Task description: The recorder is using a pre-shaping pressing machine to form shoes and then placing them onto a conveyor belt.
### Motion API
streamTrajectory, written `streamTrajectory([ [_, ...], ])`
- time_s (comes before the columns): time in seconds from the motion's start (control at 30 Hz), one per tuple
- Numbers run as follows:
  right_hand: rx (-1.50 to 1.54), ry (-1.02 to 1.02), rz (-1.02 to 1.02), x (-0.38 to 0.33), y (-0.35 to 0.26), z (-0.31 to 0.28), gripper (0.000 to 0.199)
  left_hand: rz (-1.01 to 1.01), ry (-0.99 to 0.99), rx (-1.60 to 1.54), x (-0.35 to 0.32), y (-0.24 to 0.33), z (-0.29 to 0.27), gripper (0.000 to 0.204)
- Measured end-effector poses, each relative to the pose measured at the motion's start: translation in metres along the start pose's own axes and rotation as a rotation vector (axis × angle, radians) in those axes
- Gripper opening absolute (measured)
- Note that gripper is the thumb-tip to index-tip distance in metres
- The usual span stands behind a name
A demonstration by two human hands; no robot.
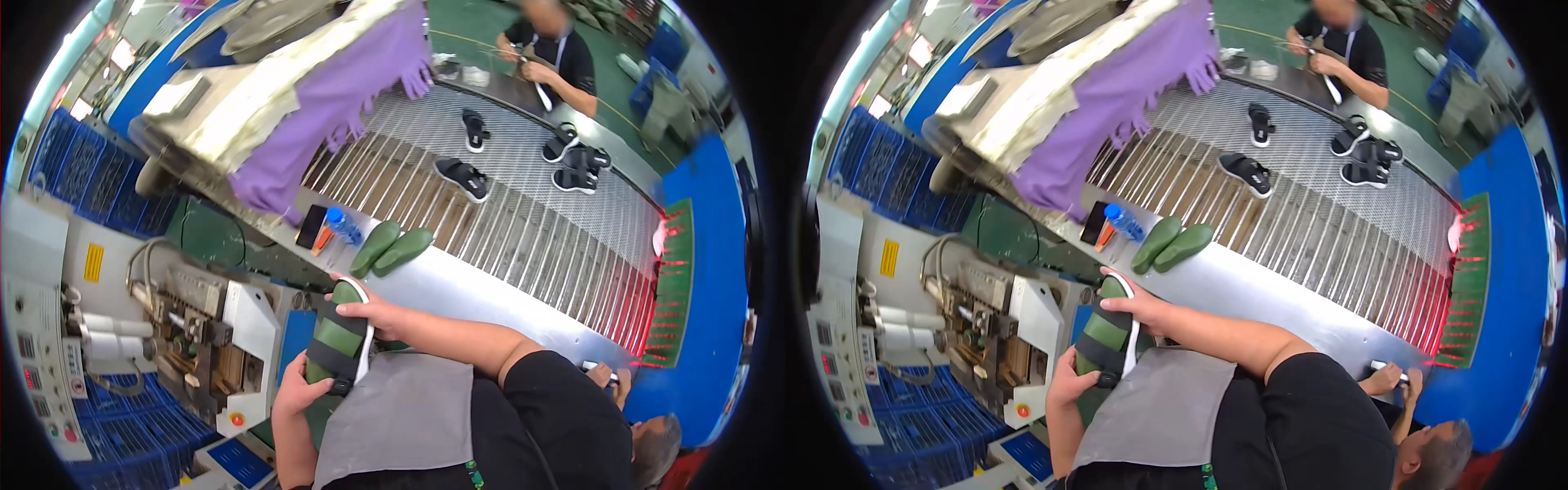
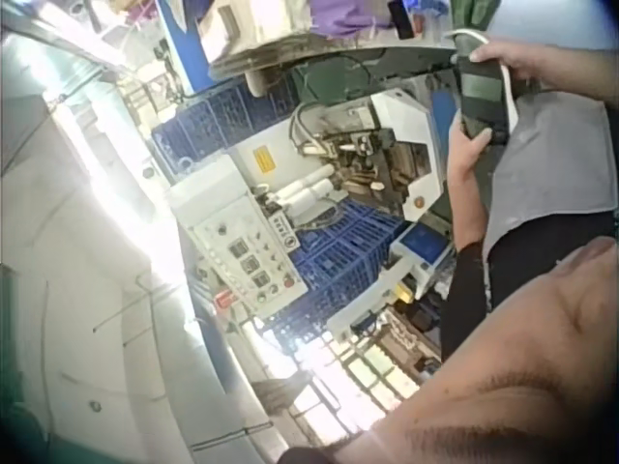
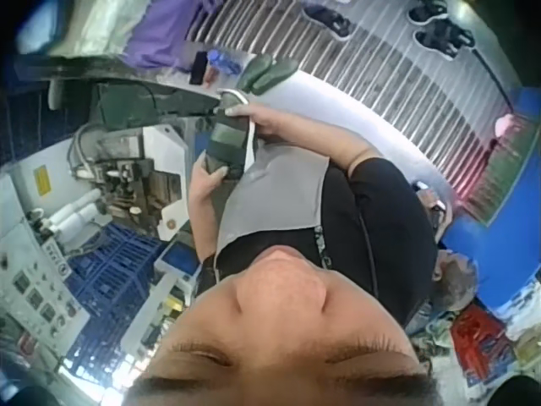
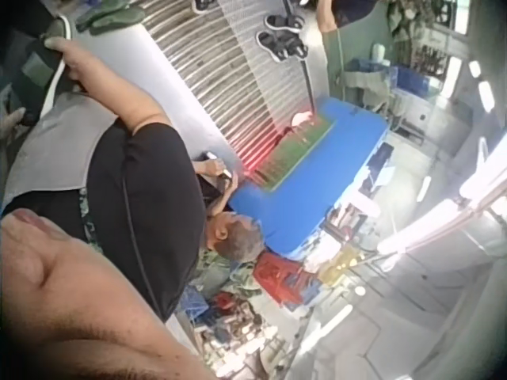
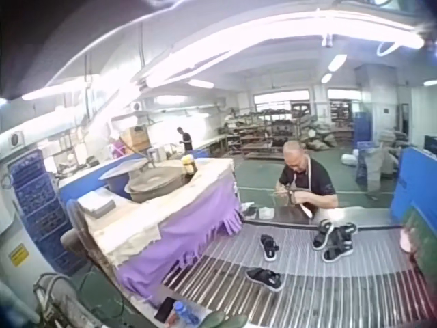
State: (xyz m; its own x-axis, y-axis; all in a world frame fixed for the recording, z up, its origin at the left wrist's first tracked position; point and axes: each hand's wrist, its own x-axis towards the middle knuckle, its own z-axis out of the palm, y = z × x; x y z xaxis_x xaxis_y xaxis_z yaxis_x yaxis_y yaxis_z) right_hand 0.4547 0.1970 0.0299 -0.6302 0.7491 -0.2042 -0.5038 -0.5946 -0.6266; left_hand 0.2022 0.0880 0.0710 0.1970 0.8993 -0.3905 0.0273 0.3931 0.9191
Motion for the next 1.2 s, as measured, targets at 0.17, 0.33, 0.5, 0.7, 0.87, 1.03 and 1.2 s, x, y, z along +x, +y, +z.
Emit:
streamTrajectory([
  [0.17, 0.182, 0.124, -0.185, -0.047, -0.047, -0.058, 0.072, 0.033, -0.111, -0.089, 0.040, -0.001, 0.069, 0.070],
  [0.33, 0.375, 0.328, -0.310, -0.098, -0.047, -0.100, 0.064, -0.047, -0.130, 0.060, 0.087, -0.036, 0.094, 0.074],
  [0.5, 0.278, 0.524, -0.586, -0.118, -0.045, -0.097, 0.059, 0.046, -0.306, 0.444, 0.148, 0.010, 0.113, 0.082],
  [0.7, -0.176, 0.586, -0.782, -0.128, -0.043, -0.083, 0.060, 0.100, -0.648, 0.934, 0.164, 0.079, 0.148, 0.084],
  [0.87, 0.169, 0.606, -0.794, -0.125, -0.046, -0.084, 0.059, 0.309, -0.563, 0.700, 0.165, 0.068, 0.146, 0.078],
  [1.03, 0.340, 0.808, -0.761, -0.124, -0.039, -0.147, 0.057, 0.062, -0.439, 0.853, 0.156, 0.067, 0.113, 0.067],
  [1.2, 0.509, 1.133, -0.876, -0.148, -0.055, -0.276, 0.057, -0.489, -0.412, 0.591, 0.151, -0.032, 0.021, 0.062],
])
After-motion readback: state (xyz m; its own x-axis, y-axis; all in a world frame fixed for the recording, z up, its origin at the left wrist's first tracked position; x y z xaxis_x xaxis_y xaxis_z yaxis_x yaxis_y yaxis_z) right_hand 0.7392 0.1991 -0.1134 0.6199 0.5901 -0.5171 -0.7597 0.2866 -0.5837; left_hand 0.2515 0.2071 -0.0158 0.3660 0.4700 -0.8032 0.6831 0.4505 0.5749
